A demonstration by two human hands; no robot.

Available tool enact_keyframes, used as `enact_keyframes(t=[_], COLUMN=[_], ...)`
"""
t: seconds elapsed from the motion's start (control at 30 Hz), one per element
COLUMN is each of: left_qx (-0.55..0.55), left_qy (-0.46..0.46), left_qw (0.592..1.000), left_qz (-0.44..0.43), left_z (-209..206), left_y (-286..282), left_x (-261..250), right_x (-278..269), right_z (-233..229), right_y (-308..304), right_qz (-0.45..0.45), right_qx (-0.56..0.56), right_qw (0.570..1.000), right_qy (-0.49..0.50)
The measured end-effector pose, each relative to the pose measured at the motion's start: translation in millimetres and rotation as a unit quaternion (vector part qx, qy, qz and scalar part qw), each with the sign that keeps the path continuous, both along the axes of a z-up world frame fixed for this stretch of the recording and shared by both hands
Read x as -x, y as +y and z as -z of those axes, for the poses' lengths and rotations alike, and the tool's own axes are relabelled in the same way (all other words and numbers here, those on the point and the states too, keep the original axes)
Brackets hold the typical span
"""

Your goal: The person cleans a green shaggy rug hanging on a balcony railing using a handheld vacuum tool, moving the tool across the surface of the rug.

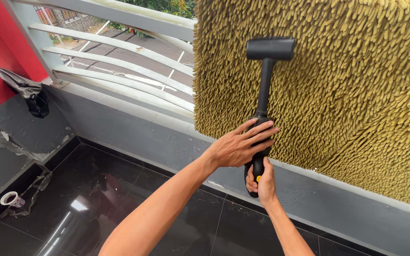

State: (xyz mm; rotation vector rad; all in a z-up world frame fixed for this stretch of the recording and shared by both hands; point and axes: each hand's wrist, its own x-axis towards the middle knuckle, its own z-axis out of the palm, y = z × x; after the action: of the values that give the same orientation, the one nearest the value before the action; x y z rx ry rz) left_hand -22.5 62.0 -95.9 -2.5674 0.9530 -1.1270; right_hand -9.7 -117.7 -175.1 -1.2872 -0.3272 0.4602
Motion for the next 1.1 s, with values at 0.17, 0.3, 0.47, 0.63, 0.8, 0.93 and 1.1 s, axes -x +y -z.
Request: enact_keyframes(t=[0.17, 0.3, 0.47, 0.63, 0.8, 0.93, 1.1], left_qx=[0.015, 0.024, 0.032, 0.023, 0.025, 0.016, 0.029], left_qy=[-0.036, -0.050, -0.051, -0.026, 0.027, 0.039, 0.032], left_qw=[0.999, 0.998, 0.998, 0.999, 0.999, 0.998, 0.998], left_qz=[0.019, 0.016, 0.035, 0.032, 0.039, 0.045, 0.053], left_z=[-44.4, -77.6, -89.1, -65.7, -29.9, -11.4, -18.2], left_y=[-11.6, -25.0, -37.1, -42.8, -47.7, -50.5, -57.6], left_x=[-14.4, -28.6, -43.0, -46.1, -41.1, -34.3, -32.0], right_x=[-11.6, -21.0, -28.3, -27.9, -21.1, -15.4, -16.4], right_z=[-46.7, -90.6, -107.8, -84.5, -45.3, -23.2, -25.2], right_y=[-8.4, -20.2, -34.8, -41.2, -51.2, -57.5, -65.5], right_qz=[0.007, 0.011, 0.005, 0.009, 0.010, 0.011, 0.009], right_qx=[-0.021, -0.025, -0.020, -0.012, 0.008, 0.009, -0.008], right_qw=[0.999, 0.996, 0.997, 1.000, 1.000, 1.000, 0.999], right_qy=[-0.045, -0.088, -0.073, -0.023, -0.020, 0.018, 0.029])
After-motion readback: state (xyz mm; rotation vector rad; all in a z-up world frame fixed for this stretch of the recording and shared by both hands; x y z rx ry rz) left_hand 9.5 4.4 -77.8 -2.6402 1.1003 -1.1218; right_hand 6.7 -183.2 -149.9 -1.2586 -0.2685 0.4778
